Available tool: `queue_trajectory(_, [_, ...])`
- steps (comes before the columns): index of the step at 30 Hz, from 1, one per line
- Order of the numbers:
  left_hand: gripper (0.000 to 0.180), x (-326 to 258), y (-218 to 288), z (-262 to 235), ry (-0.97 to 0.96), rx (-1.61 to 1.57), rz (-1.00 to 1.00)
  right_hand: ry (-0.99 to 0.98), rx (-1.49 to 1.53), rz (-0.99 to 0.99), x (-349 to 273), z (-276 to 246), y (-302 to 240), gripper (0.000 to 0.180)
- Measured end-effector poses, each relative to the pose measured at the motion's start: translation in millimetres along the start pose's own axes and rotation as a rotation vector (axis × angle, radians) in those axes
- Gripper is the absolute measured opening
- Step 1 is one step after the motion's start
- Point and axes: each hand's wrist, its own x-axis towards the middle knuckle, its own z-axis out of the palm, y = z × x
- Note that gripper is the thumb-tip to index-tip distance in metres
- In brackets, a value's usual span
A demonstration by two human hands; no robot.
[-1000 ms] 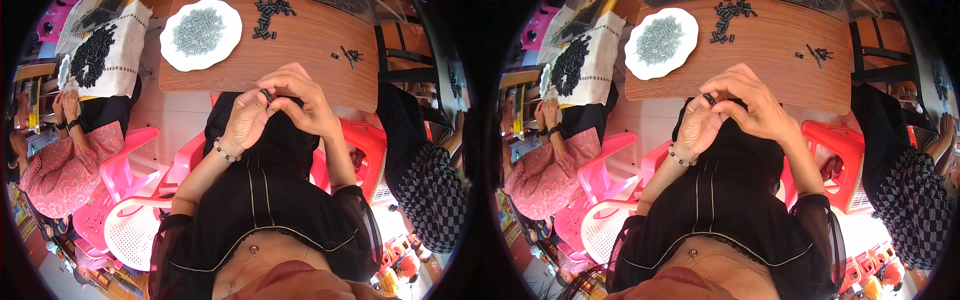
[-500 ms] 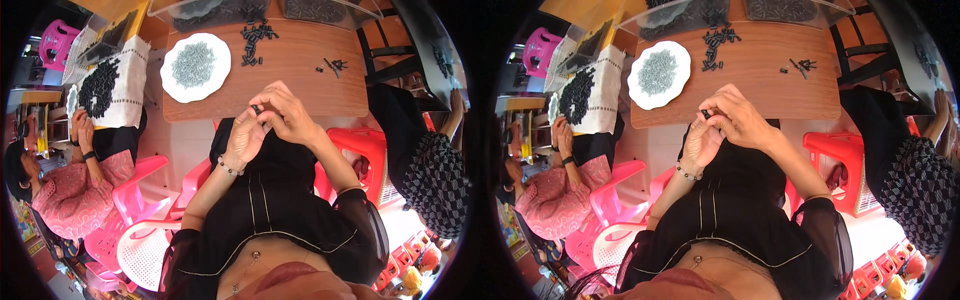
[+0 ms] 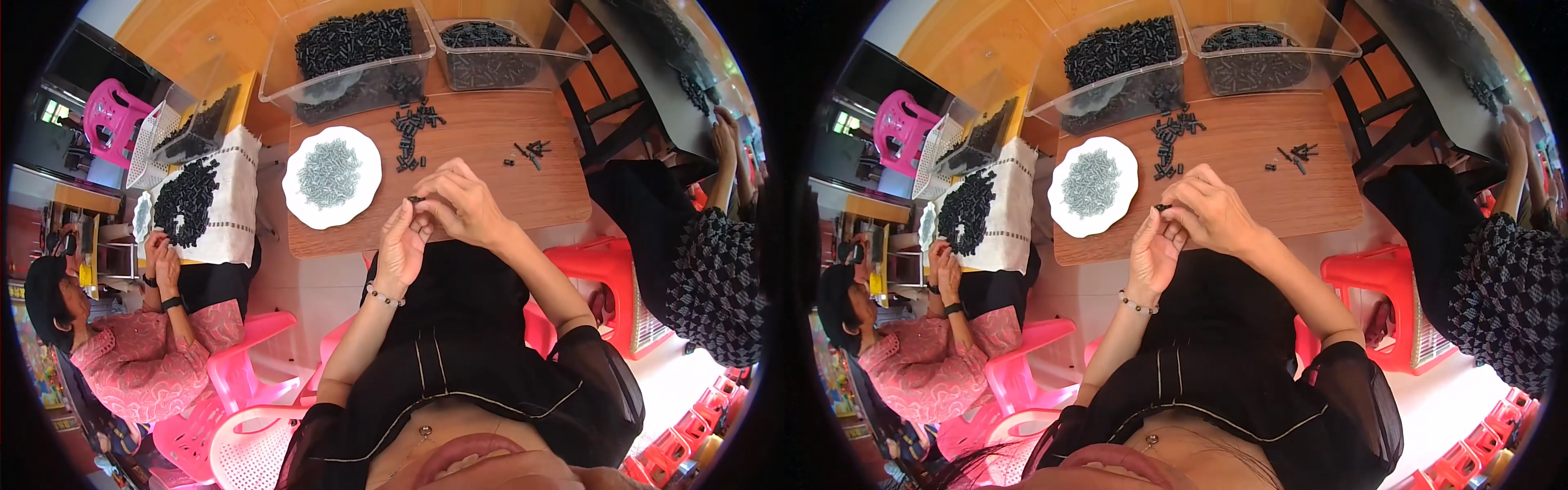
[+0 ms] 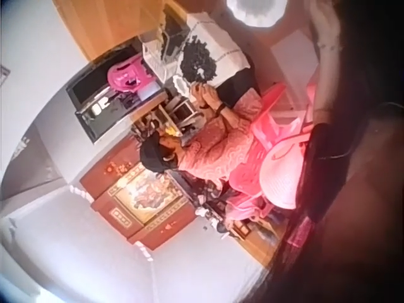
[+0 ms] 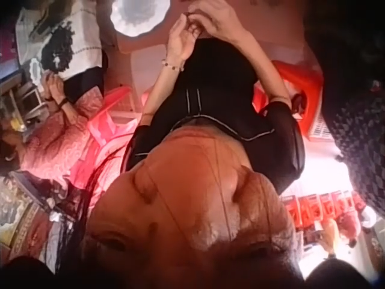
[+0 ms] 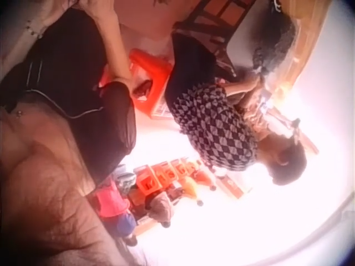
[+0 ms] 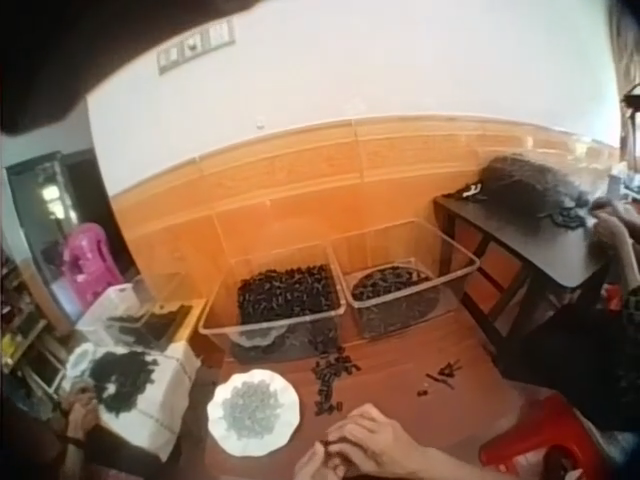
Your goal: The person assembles small components by picking plastic pieces and metal springs from the table and inserting the springs into the plastic pieces by hand.
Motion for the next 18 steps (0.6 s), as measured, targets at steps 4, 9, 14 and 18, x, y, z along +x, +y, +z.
queue_trajectory(4, [0.016,2,3,-11,-0.023,0.061,0.027,0.110,-0.131,-0.040,28,-24,4,0.016])
queue_trajectory(9, [0.012,-3,11,-23,-0.090,0.095,0.044,0.344,-0.428,-0.159,106,-79,36,0.012])
queue_trajectory(14, [0.019,-1,7,-9,-0.058,0.544,0.068,0.342,-0.799,-0.046,144,-116,102,0.020])
queue_trajectory(18, [0.021,1,13,-12,-0.022,0.742,0.122,0.289,-0.624,0.023,137,-86,96,0.015])
